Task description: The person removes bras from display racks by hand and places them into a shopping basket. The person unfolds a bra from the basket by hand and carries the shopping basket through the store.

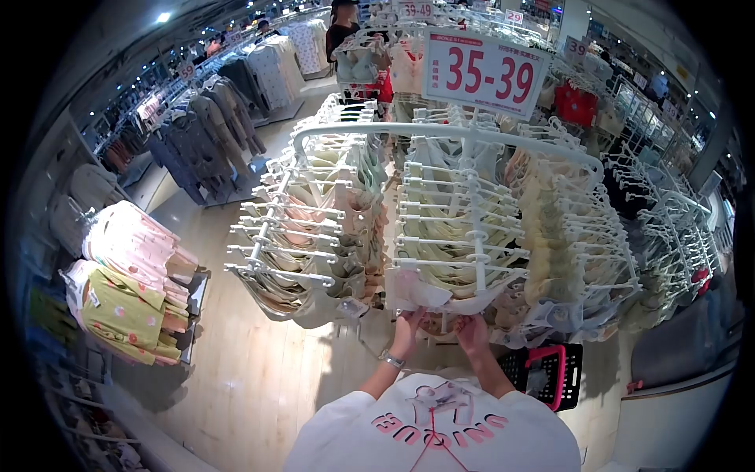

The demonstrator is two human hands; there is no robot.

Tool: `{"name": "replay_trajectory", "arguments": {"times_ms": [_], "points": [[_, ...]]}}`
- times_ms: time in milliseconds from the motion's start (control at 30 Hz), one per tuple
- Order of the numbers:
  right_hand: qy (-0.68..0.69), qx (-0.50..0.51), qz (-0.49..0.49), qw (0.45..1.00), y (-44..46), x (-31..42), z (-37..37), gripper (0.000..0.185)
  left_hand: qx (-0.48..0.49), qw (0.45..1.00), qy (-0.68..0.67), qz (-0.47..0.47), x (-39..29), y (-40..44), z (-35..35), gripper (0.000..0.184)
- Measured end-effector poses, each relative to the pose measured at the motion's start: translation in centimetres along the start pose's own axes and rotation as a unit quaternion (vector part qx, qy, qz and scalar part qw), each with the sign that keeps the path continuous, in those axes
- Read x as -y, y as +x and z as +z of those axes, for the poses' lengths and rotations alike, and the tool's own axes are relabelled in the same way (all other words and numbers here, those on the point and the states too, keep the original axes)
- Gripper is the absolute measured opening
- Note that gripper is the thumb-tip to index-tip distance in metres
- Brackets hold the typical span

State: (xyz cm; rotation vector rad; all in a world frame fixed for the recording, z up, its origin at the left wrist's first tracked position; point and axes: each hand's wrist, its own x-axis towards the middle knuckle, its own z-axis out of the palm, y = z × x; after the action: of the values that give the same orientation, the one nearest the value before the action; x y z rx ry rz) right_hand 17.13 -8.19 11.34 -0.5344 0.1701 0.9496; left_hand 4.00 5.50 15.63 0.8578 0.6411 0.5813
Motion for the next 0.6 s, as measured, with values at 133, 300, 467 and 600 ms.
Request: {"name": "replay_trajectory", "arguments": {"times_ms": [133, 300, 467, 600], "points": [[-0.014, -0.028, 0.014, 0.999, -1.6, -0.9, 1.2, 0.020, -0.014, 0.999, -0.012, -0.029, 0.6, -1.0, -1.9, 0.016], [-0.046, -0.077, 0.000, 0.996, -2.2, -1.8, -0.4, 0.020, -0.058, 0.995, -0.060, -0.047, 0.3, -3.0, -7.3, 0.017], [-0.069, -0.196, 0.075, 0.975, -2.7, -5.0, -4.2, 0.016, -0.189, 0.977, -0.092, -0.028, -0.4, -6.6, -13.9, 0.019], [-0.076, -0.206, 0.204, 0.954, -4.0, -9.1, -6.0, 0.012, -0.270, 0.955, -0.116, -0.030, -0.1, -9.1, -18.8, 0.021]]}}
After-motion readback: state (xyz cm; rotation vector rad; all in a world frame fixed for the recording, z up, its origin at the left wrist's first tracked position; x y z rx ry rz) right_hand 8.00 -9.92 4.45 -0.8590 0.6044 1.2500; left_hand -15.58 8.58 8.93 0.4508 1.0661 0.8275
